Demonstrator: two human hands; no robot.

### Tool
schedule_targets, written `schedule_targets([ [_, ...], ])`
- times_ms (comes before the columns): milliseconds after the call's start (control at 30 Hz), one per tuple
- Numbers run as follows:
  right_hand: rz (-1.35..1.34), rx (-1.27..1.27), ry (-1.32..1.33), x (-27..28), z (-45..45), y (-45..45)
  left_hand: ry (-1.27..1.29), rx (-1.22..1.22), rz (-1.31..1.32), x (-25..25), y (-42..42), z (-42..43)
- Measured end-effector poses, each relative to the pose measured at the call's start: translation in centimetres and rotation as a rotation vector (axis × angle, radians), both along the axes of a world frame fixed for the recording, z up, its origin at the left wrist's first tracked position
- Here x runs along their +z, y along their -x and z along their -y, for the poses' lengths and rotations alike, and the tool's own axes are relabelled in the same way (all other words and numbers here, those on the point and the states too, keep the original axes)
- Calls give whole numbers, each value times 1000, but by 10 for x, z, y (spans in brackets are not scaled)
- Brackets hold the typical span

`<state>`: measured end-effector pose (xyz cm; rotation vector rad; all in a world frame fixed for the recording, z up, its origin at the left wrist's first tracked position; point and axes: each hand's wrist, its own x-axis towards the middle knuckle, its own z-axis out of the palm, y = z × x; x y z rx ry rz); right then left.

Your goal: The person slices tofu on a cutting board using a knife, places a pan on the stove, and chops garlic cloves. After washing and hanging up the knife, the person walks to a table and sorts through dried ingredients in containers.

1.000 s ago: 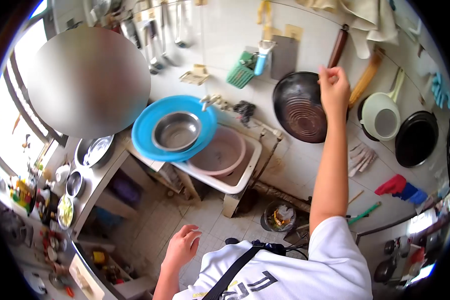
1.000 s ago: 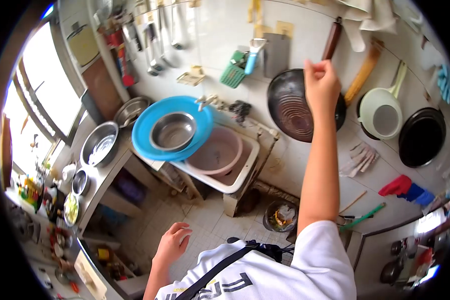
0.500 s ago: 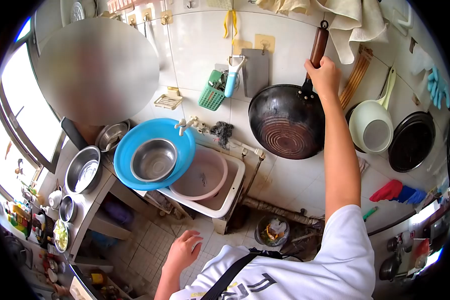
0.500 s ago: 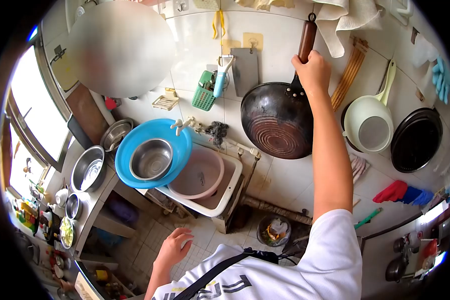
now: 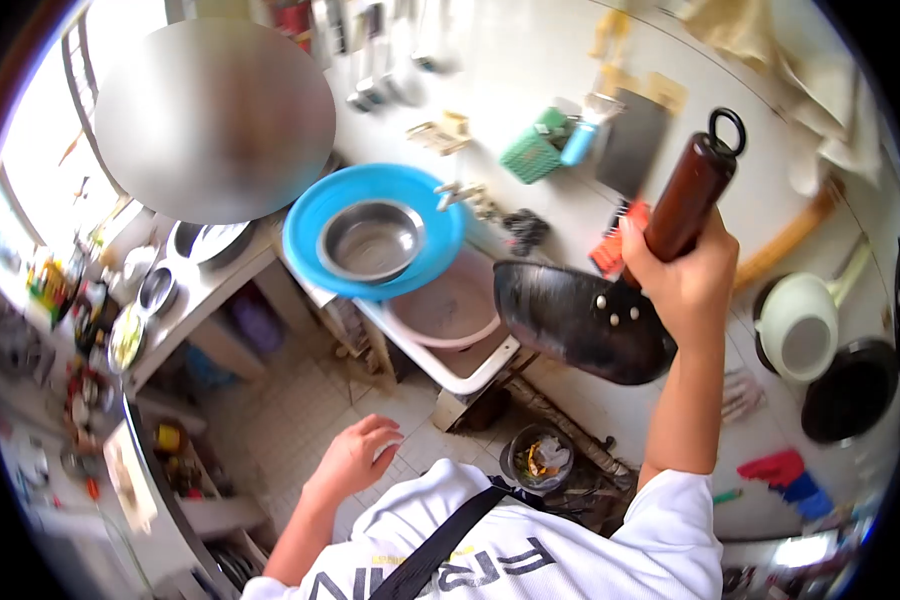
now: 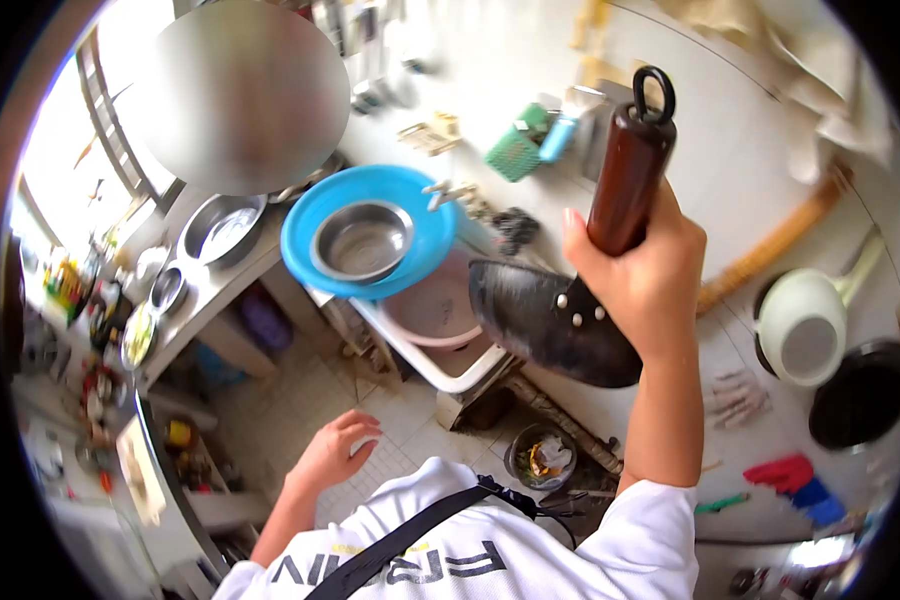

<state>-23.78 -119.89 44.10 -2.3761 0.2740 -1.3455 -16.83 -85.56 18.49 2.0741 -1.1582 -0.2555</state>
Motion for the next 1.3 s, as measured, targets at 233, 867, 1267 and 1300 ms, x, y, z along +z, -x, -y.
schedule_targets([
  [233, -84, 738, 24, -29, -152, -20, 346, 254, -199, 50, 47, -98],
  [867, 732, 2153, 372, -162, -708, 32, 1723, 935, -853, 110, 300, -343],
  [1267, 678, 2544, 406, -233, -877, 117, 1692, 1412, -411, 9, 346, -445],
  [1300, 660, 2590, 344, -246, -890, 121, 1638, 1445, -347, -10, 344, -455],
])
